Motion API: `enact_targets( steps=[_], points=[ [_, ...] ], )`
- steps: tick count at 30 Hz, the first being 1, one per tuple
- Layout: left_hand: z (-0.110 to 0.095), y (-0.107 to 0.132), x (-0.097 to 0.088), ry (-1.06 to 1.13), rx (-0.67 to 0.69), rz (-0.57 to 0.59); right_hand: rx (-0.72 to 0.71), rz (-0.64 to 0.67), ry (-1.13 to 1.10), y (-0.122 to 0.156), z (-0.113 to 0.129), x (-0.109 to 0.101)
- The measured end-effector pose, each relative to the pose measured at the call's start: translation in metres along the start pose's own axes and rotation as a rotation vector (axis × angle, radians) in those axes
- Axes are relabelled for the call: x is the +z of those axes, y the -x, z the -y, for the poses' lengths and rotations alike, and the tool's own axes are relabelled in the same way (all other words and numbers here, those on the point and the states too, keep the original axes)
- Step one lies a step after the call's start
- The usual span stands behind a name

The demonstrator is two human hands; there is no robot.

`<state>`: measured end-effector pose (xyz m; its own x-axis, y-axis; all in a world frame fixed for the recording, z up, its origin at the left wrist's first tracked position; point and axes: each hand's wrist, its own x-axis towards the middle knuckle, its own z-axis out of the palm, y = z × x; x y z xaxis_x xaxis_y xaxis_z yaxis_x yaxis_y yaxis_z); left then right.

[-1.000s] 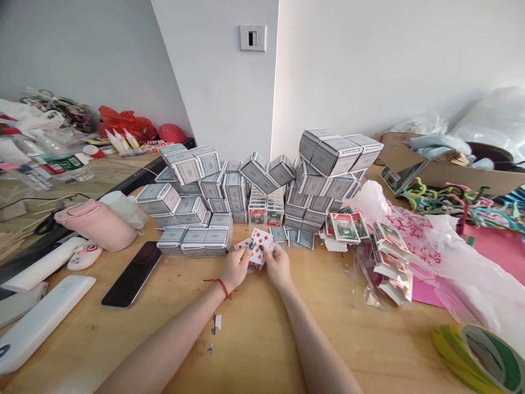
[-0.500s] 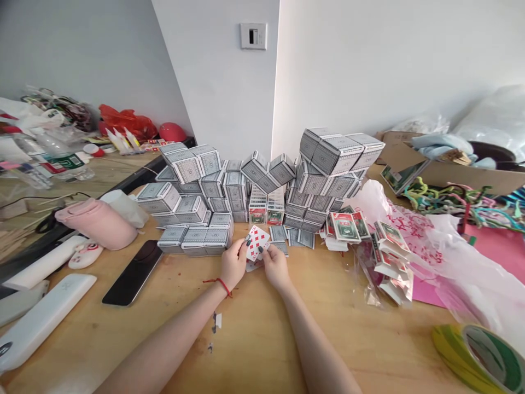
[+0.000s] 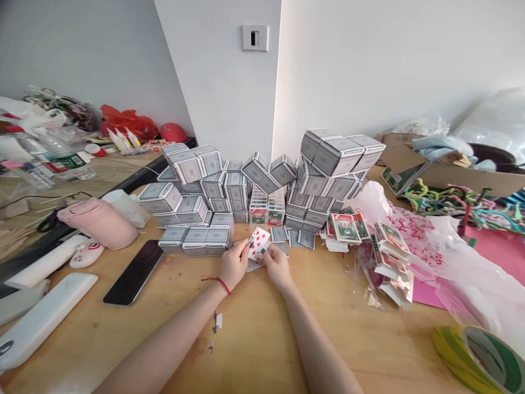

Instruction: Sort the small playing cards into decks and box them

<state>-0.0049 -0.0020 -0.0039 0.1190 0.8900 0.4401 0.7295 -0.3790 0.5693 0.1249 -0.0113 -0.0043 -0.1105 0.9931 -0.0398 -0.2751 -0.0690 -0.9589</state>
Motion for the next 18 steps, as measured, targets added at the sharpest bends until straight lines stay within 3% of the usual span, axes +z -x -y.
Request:
enact_targets(
  steps=[10, 18],
  points=[
    [-0.0016, 0.0, -0.0031, 0.007, 0.049, 0.039, 0.005, -0.076, 0.008, -0.0015, -0.0064, -0.002],
    [-0.006, 0.0013, -0.0038, -0.013, 0.075, 0.056, -0.085, -0.194, 0.054, -0.0017, -0.0051, -0.0042]
  ],
)
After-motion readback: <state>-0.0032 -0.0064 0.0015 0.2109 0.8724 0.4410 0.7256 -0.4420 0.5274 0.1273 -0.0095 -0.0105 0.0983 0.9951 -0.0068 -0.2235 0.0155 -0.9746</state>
